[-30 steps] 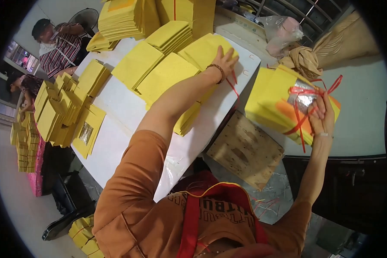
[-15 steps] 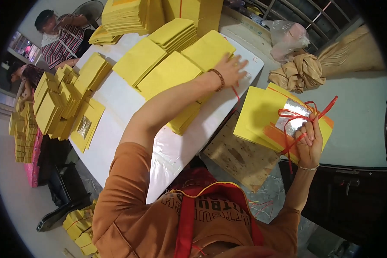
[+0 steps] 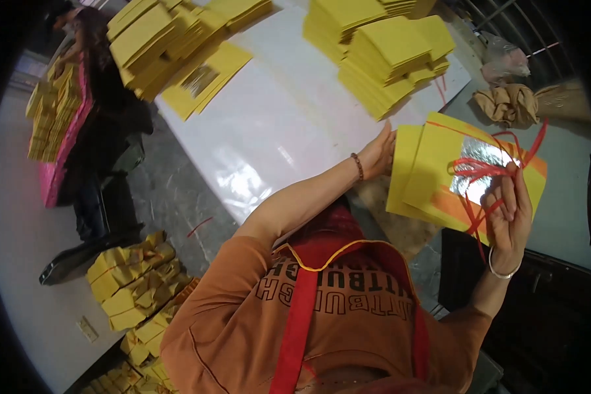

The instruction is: Folding and stacking yellow joss paper sheets on a table.

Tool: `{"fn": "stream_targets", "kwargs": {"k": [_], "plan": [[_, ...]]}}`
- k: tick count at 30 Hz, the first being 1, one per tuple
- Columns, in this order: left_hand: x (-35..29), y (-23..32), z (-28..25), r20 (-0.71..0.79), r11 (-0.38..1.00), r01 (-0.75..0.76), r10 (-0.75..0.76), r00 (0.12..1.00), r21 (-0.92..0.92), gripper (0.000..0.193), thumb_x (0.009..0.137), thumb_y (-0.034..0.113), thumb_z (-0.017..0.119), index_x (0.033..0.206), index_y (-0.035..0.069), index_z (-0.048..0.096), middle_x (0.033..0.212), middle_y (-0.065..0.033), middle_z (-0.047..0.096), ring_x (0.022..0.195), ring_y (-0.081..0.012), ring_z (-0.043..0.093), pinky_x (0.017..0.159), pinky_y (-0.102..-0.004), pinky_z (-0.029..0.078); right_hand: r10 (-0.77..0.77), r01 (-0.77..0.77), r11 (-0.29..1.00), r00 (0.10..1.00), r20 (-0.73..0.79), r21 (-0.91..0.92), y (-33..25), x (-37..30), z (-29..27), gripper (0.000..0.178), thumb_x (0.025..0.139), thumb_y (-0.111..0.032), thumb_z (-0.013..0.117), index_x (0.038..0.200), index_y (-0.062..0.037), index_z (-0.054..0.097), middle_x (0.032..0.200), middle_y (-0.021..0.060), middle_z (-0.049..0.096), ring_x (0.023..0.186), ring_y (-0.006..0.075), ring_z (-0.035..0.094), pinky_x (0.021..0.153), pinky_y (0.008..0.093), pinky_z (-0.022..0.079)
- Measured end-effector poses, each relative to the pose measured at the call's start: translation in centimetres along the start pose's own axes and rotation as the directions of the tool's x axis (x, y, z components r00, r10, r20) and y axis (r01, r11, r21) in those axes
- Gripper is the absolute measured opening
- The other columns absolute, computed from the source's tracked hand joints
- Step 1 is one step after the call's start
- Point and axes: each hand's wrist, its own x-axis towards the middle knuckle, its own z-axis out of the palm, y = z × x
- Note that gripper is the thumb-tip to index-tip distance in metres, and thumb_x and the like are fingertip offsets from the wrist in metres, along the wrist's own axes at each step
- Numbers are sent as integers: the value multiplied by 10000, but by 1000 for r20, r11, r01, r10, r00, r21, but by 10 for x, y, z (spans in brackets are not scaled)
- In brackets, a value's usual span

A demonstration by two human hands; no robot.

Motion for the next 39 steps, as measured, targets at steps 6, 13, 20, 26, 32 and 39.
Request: {"fn": "stream_targets", "kwargs": {"k": [6, 13, 20, 26, 32, 39], "plan": [[-206, 39, -31, -314, 996, -87, 92, 945, 30, 750, 867, 679, 219, 1397, 150, 262, 1391, -102, 354, 1235, -255, 400, 965, -503, 361, 258, -285, 955, 936, 240, 86, 94, 9, 72, 274, 982, -177, 367, 1075, 17, 538, 518, -55, 282, 403, 17, 250, 376, 166, 227], [-340, 50, -49, -748, 909, -131, 402, 528, 396, 661, 892, 628, 297, 1312, 126, 390, 1250, -71, 470, 1017, -178, 534, 781, -339, 469, 447, -370, 879, 859, 248, -301, 199, 101, 147, 320, 939, -318, 465, 985, -34, 605, 544, -89, 413, 417, 9, 285, 375, 183, 234], [-351, 71, -75, -779, 863, -157, 502, 375, 480, 544, 922, 550, 340, 1177, 100, 509, 1031, -27, 526, 937, -151, 521, 766, -320, 422, 213, 245, 431, 908, 362, -869, 225, 151, 151, 279, 917, -297, 513, 908, -54, 650, 605, -77, 403, 534, 20, 313, 465, 175, 237], [-297, 147, -61, -426, 465, -48, 845, 324, 884, 259, 898, 217, 524, 1064, 35, 602, 958, -28, 608, 882, -106, 538, 759, -254, 425, 298, -6, 683, 915, 271, -730, 204, 162, 126, 271, 920, -279, 515, 1002, -45, 623, 699, -54, 505, 589, 22, 371, 531, 164, 292], [-212, 183, -14, -84, 128, -21, 755, 650, 992, 307, 830, 201, 619, 1065, 4, 606, 890, -124, 645, 790, -179, 610, 701, -286, 484, 417, -228, 841, 851, 318, -490, 219, 155, 131, 208, 922, -186, 516, 1055, -38, 578, 860, -30, 568, 764, 35, 533, 716, 196, 462], [-167, 215, -18, -140, 506, -143, 480, 866, 851, 565, 793, 91, 644, 1294, -9, 404, 756, -65, 634, 681, -97, 568, 677, -235, 460, 232, -99, 896, 936, 266, -433, 220, 134, 144, 435, 826, -72, 620, 1195, -55, 391, 885, 30, 577, 756, 79, 546, 667, 223, 437]]}}
